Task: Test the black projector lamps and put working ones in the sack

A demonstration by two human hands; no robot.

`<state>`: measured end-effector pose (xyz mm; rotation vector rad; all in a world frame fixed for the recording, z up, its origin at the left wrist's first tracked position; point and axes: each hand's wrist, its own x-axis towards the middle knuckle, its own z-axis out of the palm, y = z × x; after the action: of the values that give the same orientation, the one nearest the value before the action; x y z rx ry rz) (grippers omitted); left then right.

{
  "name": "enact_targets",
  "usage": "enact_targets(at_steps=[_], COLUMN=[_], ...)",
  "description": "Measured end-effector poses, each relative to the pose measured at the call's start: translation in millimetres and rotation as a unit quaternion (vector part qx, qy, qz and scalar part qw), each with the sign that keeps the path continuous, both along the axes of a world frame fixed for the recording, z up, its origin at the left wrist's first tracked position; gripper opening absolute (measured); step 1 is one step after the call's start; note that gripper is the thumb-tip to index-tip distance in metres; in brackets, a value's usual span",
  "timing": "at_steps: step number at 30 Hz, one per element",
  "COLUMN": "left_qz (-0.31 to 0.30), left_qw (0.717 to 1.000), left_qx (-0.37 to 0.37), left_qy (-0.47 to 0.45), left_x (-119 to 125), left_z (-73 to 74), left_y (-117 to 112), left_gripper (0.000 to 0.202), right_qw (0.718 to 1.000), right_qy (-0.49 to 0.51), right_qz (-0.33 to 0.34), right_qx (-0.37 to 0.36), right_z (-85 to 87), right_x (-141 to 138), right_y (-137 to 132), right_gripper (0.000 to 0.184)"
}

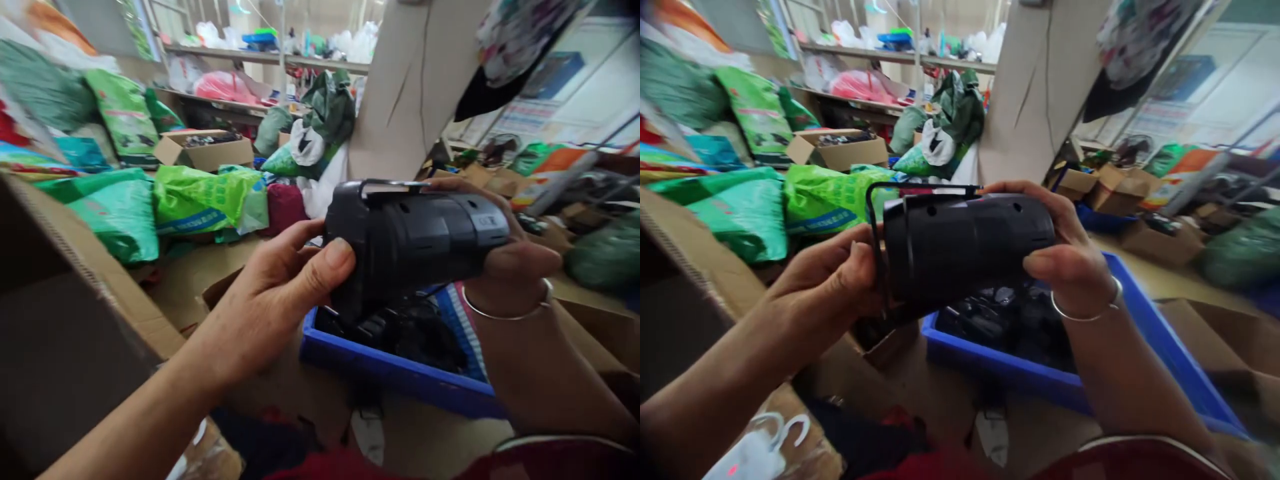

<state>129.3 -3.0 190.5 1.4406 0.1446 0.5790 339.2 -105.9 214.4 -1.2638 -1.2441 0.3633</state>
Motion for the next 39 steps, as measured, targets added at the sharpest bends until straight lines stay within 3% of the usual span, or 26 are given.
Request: enact_targets(at_steps=[3, 7, 11, 15, 19, 21, 23, 25, 26, 28, 29, 33, 35, 39], left_qz=[-0.013, -0.03, -0.054, -0.031, -0.046, -0.047, 0.003, 0.078, 0.116, 0.19, 0.224, 0.328, 0.368, 0.401], left_qw=[1.0, 0.999, 0.997, 0.995, 0.994, 0.991, 0.988, 0.978, 0.972, 0.951, 0.937, 0.855, 0.804, 0.74], left_qx=[0.008, -0.006, -0.034, -0.044, -0.058, -0.057, -0.039, -0.015, -0.005, 0.029, 0.057, 0.181, 0.244, 0.346], left_qy=[0.002, 0.022, 0.049, 0.083, 0.085, 0.109, 0.152, 0.191, 0.206, 0.243, 0.263, 0.358, 0.398, 0.414], left_x=[21.9, 39.9, 42.9, 43.9, 52.3, 53.5, 46.9, 29.4, 16.2, -18.8, -39.8, -129.4, -166.1, -208.6], left_z=[-5.1, -17.3, -27.0, -34.6, -45.0, -52.1, -61.9, -75.1, -83.0, -100.0, -108.7, -141.1, -156.6, -188.9], left_y=[-4.7, -10.1, -7.9, -5.7, -4.3, 1.4, 13.0, 30.1, 39.9, 58.7, 66.4, 75.8, 69.1, 50.3], left_gripper=[0.031, 0.033, 0.044, 0.052, 0.049, 0.065, 0.089, 0.103, 0.103, 0.096, 0.091, 0.067, 0.058, 0.046], right_qw=[0.997, 0.99, 0.983, 0.976, 0.982, 0.989, 0.977, 0.925, 0.888, 0.816, 0.804, 0.807, 0.823, 0.87], right_qy=[0.022, 0.083, 0.091, 0.11, 0.098, 0.011, -0.125, -0.268, -0.324, -0.375, -0.372, -0.359, -0.354, -0.327], right_qz=[0.071, 0.109, 0.159, 0.183, 0.151, 0.096, -0.016, -0.151, -0.205, -0.3, -0.32, -0.296, -0.262, -0.125], right_qx=[0.001, 0.015, -0.015, -0.03, -0.064, -0.112, -0.17, -0.224, -0.253, -0.321, -0.336, -0.364, -0.359, -0.348], right_z=[-11.4, -37.3, -57.7, -75.0, -69.2, -56.4, -49.3, -59.1, -72.1, -111.6, -135.6, -220.2, -243.0, -267.6], right_x=[17.2, 37.3, 46.9, 49.6, 55.6, 68.1, 92.0, 125.8, 143.9, 174.8, 185.1, 184.0, 160.3, 71.9], right_y=[-10.9, -20.5, -19.7, -12.5, -15.0, -18.2, -17.8, -12.1, -7.3, 4.7, 11.7, 45.7, 71.5, 152.5], right_gripper=[0.069, 0.065, 0.063, 0.062, 0.069, 0.067, 0.065, 0.064, 0.064, 0.062, 0.059, 0.023, 0.015, 0.032])
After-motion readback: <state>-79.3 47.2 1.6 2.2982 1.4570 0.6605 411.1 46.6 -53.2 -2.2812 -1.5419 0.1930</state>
